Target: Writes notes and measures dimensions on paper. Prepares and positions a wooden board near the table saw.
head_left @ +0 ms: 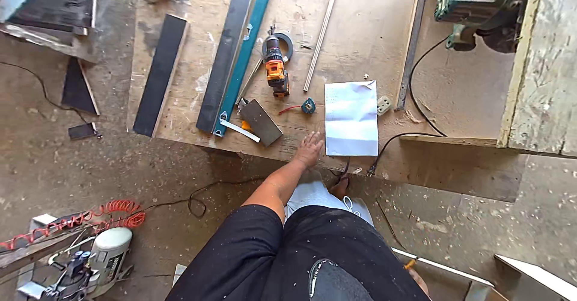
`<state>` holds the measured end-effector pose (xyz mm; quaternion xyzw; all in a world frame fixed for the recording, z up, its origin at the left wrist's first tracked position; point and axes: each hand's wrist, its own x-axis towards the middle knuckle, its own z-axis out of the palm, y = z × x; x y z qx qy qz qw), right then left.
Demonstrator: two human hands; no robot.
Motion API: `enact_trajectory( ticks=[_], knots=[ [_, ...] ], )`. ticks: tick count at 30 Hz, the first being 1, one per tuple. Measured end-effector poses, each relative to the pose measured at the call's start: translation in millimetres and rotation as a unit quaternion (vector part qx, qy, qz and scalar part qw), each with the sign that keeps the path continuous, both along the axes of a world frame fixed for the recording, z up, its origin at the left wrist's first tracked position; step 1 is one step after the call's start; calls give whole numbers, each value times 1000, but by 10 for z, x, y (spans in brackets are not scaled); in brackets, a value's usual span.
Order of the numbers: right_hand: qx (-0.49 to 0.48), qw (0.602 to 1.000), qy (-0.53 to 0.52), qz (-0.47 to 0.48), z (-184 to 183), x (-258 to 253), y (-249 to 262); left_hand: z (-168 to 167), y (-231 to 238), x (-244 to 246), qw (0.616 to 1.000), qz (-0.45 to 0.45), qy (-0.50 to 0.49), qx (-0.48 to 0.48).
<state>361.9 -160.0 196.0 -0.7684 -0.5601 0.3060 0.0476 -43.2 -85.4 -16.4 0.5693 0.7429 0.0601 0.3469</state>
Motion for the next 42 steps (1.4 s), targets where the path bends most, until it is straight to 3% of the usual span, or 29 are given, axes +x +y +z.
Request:
enact_trajectory(
  ticks=[1,3,9,15,18,20,23,25,26,28,32,35,38,42],
  knots=[
    [0,996,74,40,-366,329,-34,33,-148,26,1000,-5,-11,-5],
    [-130,987,87,33,-597,410,224,92,-496,54,999,-14,-27,-19],
    [-71,978,141,134,-756,113,988,429,-1391,-60,970,60,-41,-230],
    [-152,960,107,208,-831,-20,1247,469,-2081,-75,918,197,-14,-345],
    [-194,951,67,232,-852,68,1143,261,-2402,213,863,349,-140,-337],
    [-213,945,46,242,-881,173,1101,169,-2507,551,794,458,-282,-282],
    [-240,939,3,245,-820,331,1112,446,-2376,965,673,530,-444,-263],
    [-229,938,-14,259,-742,324,1205,673,-2310,947,649,529,-472,-277],
    [-218,939,-15,266,-701,287,1270,753,-2287,901,654,521,-465,-291],
    [-210,937,-6,279,-622,152,1409,537,-2396,783,676,473,-467,-318],
    [-187,936,23,298,-475,-74,1633,342,-2270,548,814,340,-342,-323],
    [-153,938,27,310,-569,-66,1672,190,-2204,392,879,269,-216,-330],
    [-161,941,34,294,-653,72,1580,55,-2152,340,908,250,-147,-301],
    [-198,950,32,241,-866,359,1404,-78,-2118,388,906,269,-140,-295]
  ],
)
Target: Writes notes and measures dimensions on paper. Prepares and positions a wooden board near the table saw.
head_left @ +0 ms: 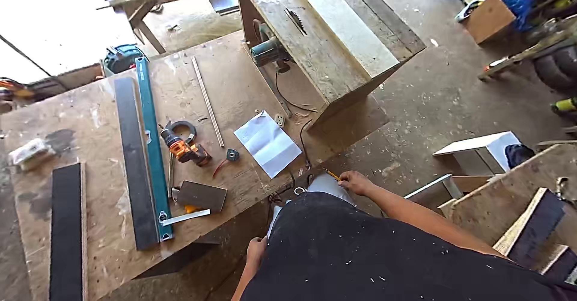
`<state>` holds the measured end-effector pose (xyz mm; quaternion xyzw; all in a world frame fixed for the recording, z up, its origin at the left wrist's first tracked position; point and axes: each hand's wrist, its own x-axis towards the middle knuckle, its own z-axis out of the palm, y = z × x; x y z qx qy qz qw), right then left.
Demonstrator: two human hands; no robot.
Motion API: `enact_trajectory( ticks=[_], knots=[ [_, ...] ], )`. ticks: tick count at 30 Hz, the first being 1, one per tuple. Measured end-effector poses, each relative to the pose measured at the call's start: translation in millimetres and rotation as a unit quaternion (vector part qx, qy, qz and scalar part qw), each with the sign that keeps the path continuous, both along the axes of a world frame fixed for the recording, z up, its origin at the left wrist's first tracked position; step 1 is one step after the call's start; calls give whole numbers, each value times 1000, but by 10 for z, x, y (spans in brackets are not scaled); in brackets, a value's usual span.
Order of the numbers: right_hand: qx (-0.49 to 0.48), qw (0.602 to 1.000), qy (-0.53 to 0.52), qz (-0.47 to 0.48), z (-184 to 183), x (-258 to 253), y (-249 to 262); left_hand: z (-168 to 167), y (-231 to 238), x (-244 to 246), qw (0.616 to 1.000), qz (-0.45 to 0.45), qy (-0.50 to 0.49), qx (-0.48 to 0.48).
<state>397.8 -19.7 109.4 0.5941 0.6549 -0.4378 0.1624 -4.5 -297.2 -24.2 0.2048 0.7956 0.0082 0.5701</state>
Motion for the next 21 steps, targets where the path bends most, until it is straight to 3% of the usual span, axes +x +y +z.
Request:
enact_trajectory(
  ticks=[3,6,11,16,21],
  knots=[
    [-19,999,-16,-24,-162,210,-19,-170,5,61,999,28,16,31],
    [-35,998,-24,-40,-313,438,76,-32,99,176,998,51,8,28],
    [-58,997,-35,-47,-479,846,688,-53,310,510,991,131,26,14],
    [-44,996,-68,-25,-508,1249,1559,544,1133,1204,993,120,11,-12],
    [-19,995,-74,60,-798,1394,2281,802,2021,1856,991,90,26,93]
  ],
)
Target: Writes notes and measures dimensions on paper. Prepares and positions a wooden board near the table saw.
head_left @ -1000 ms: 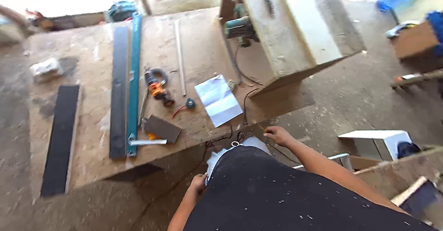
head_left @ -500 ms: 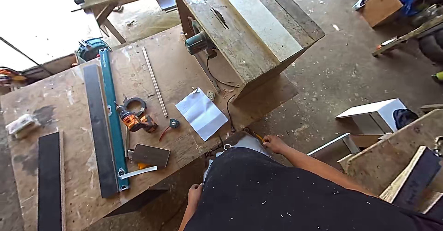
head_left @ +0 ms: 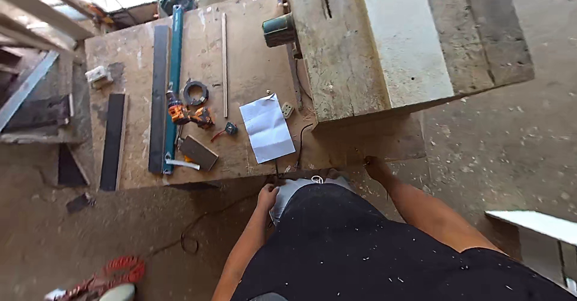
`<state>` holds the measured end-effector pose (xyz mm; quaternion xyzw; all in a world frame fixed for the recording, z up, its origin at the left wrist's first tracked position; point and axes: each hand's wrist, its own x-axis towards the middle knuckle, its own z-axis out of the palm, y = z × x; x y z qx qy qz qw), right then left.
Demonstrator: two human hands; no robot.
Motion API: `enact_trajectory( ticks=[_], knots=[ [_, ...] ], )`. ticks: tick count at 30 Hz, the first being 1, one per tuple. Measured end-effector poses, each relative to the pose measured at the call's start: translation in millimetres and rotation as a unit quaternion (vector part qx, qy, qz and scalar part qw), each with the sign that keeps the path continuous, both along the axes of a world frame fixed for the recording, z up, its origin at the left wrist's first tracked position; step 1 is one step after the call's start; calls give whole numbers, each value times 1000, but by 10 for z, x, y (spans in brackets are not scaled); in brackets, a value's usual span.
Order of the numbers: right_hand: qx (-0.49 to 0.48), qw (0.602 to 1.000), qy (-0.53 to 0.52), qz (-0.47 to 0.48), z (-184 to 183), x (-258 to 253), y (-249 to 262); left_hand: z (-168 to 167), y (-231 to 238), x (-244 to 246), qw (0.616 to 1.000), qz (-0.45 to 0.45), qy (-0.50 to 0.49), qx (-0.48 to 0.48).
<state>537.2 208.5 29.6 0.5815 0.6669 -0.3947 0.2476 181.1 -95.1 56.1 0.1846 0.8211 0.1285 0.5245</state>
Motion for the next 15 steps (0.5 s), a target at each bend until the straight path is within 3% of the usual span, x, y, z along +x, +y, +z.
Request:
enact_trajectory(
  ticks=[3,6,8,12,15],
  knots=[
    [-23,994,-4,110,-95,-106,344,183,337,351,999,14,-29,43],
    [-22,984,-14,179,-109,-304,580,189,371,568,997,4,-53,61],
    [-14,982,-20,188,-141,-451,642,147,262,613,996,28,-54,65],
    [-8,984,-27,176,-149,-747,628,9,16,503,984,163,-44,64],
    [44,990,1,131,-135,-854,553,-140,-173,318,982,181,-45,15]
  ],
)
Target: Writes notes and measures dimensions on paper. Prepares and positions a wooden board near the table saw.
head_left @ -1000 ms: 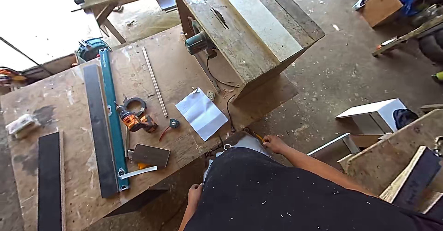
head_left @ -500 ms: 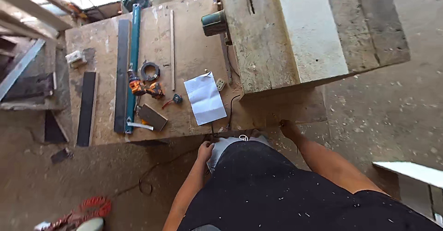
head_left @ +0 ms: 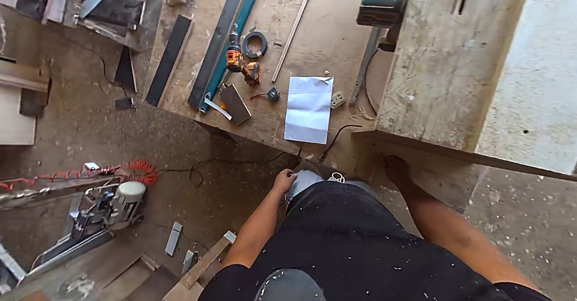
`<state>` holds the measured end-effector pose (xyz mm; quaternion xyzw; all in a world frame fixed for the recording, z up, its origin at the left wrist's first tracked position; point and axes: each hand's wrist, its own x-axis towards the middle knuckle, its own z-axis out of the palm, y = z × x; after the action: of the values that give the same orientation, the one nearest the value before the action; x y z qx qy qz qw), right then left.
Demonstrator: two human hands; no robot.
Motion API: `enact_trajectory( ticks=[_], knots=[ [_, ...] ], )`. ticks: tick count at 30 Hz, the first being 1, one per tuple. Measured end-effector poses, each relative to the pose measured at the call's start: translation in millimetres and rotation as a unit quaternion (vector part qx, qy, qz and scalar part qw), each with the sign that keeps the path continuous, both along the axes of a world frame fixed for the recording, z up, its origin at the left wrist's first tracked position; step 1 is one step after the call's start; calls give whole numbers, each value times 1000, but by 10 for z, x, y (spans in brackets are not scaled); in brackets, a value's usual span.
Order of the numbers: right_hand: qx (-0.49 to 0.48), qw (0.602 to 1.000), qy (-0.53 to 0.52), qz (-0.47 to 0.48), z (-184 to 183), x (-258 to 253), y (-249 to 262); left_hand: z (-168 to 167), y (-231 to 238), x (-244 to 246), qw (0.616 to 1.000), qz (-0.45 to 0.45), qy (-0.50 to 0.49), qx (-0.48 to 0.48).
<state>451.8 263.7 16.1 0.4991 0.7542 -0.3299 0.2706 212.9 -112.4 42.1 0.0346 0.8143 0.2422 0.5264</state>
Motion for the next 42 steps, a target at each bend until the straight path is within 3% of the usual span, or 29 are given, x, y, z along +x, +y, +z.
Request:
enact_trajectory(
  ticks=[4,9,16,20,23,28,34,42],
  knots=[
    [31,997,34,-69,78,-118,-180,-186,-272,-311,998,-20,-9,-50],
    [33,988,11,-153,239,-229,-586,-327,-418,-1067,994,-51,-33,-90],
    [-120,967,-16,-224,506,-753,-1176,-323,-282,-2465,997,-17,-15,-75],
    [-146,975,5,-168,568,-1089,-1291,-399,-170,-2912,999,-6,-7,-46],
    [-136,980,15,-144,541,-1262,-1272,-521,-108,-2994,999,8,-17,-32],
    [-144,972,9,-186,513,-1462,-1187,-690,-122,-2779,997,-22,-55,-42],
    [-145,972,-5,-187,437,-1468,-1089,-685,-227,-2516,992,-59,-95,-59],
    [-154,967,-8,-204,430,-1366,-1071,-665,-439,-2490,993,-32,-77,-79]
  ],
)
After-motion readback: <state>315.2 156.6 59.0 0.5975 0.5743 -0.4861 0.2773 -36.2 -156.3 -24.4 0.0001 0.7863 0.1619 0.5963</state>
